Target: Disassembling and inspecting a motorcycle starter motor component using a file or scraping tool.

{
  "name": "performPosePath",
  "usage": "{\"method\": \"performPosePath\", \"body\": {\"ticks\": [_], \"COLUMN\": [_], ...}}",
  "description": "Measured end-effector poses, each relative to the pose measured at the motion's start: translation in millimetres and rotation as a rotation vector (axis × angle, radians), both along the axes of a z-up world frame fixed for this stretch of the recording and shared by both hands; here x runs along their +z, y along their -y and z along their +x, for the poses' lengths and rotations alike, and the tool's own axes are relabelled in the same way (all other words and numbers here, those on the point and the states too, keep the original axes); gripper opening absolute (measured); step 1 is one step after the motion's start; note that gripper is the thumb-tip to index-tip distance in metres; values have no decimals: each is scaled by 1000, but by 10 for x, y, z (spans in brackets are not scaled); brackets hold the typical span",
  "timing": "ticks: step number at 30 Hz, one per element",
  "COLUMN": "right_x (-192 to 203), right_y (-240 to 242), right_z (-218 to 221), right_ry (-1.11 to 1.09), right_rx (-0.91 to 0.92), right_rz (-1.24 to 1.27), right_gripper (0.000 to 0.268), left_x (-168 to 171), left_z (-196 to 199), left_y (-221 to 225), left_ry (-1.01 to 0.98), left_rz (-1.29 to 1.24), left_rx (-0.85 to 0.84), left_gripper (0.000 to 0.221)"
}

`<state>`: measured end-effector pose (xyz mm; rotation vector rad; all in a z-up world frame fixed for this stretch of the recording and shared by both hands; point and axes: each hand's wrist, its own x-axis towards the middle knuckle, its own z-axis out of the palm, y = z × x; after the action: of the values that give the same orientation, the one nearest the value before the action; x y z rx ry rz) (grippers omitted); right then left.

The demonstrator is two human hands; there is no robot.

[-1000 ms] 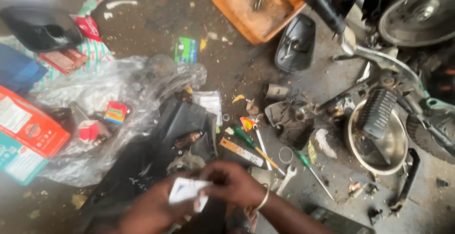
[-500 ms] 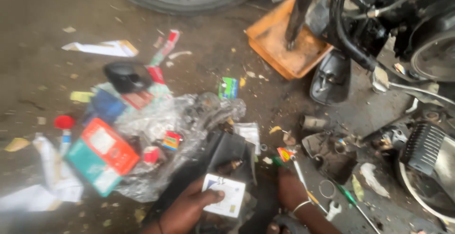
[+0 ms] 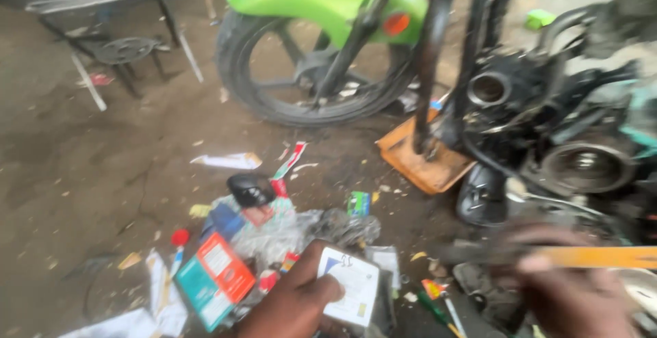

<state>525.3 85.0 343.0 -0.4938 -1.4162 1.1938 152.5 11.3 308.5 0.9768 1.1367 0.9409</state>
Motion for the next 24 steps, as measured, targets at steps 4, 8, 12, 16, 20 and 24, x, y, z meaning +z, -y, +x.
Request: {"method": "performPosePath", "body": {"ticks": [4,8,12,16,20,24], "right_x": [736,1099,1305,1334,1263,1277], "right_y": [156,294,312,373,368,406], "right_z": [-593,-1008,-1370,-1619,-1707,-1773], "right_ry": [590,642,657,725,721,711], "right_rx": [268,278,330,373,335,354], "right_rz": [82,62,294,494,399,354], "right_gripper": [17,13,11,19,15,17], "left_x": [300,500,566,708,571,760], "left_z": [179,228,171,40,-15,-48], "left_y": [194,365,502,482,461,499], "left_ry": [-136,-307,-356,-332,-402,-500], "left_rz": [180,238,289,296,474,395], "left_rx": [78,11,38,38,21,164], "left_gripper": [64,60,55,55,52,50]}}
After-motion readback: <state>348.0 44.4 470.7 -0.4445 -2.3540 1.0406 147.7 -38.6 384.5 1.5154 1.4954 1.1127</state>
